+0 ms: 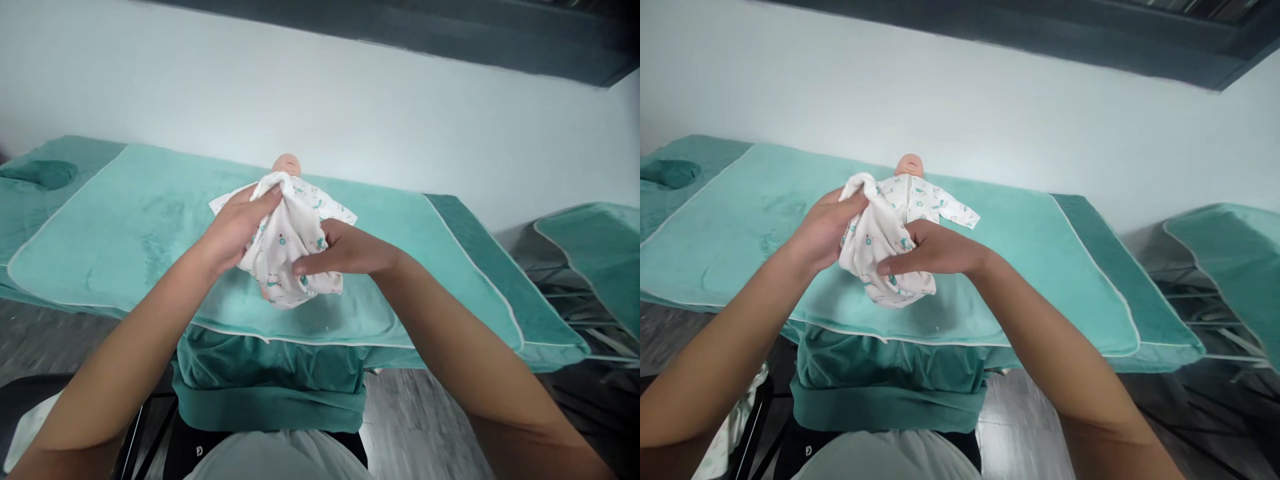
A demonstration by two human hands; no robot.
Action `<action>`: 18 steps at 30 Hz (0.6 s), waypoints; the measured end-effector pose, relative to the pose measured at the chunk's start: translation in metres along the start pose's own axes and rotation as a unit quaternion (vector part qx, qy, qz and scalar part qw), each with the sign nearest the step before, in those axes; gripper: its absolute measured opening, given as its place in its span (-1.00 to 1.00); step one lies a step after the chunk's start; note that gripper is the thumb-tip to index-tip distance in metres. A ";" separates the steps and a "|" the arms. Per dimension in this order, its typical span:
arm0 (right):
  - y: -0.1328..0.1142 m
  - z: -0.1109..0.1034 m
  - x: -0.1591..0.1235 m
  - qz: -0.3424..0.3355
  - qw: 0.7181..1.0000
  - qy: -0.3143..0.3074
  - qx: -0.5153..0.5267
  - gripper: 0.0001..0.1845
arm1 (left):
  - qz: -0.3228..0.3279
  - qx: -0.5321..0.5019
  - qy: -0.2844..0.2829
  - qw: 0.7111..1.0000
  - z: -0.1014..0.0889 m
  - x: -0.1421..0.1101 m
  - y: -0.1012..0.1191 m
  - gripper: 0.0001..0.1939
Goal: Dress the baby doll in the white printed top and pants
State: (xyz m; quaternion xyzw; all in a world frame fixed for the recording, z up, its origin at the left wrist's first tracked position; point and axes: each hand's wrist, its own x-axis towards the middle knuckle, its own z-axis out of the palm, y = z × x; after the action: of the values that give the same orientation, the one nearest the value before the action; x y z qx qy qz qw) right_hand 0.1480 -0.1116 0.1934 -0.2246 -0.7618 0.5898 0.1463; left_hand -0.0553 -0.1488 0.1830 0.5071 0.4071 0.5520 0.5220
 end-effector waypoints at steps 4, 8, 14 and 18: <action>0.005 0.009 0.005 -0.051 0.979 0.170 0.099 -0.69 | -0.067 -0.018 -0.087 0.994 -0.004 -0.002 -0.008 -0.43; 0.011 0.018 0.016 -0.051 0.949 0.264 0.166 -0.63 | -0.120 0.018 -0.193 0.974 -0.009 -0.002 -0.009 -0.53; 0.022 0.015 0.015 -0.016 0.959 0.216 0.185 -0.50 | -0.031 -0.031 -0.058 0.997 -0.007 0.005 -0.011 -0.50; 0.026 0.008 0.008 0.013 0.988 0.069 0.138 -0.59 | -0.044 -0.056 -0.063 0.996 -0.006 0.008 -0.019 -0.45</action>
State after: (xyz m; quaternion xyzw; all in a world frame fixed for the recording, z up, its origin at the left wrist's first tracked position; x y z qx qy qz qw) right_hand 0.1420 -0.1086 0.1655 -0.2522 -0.6584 0.6741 0.2204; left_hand -0.0572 -0.1377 0.1649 0.4926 0.3641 0.5175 0.5975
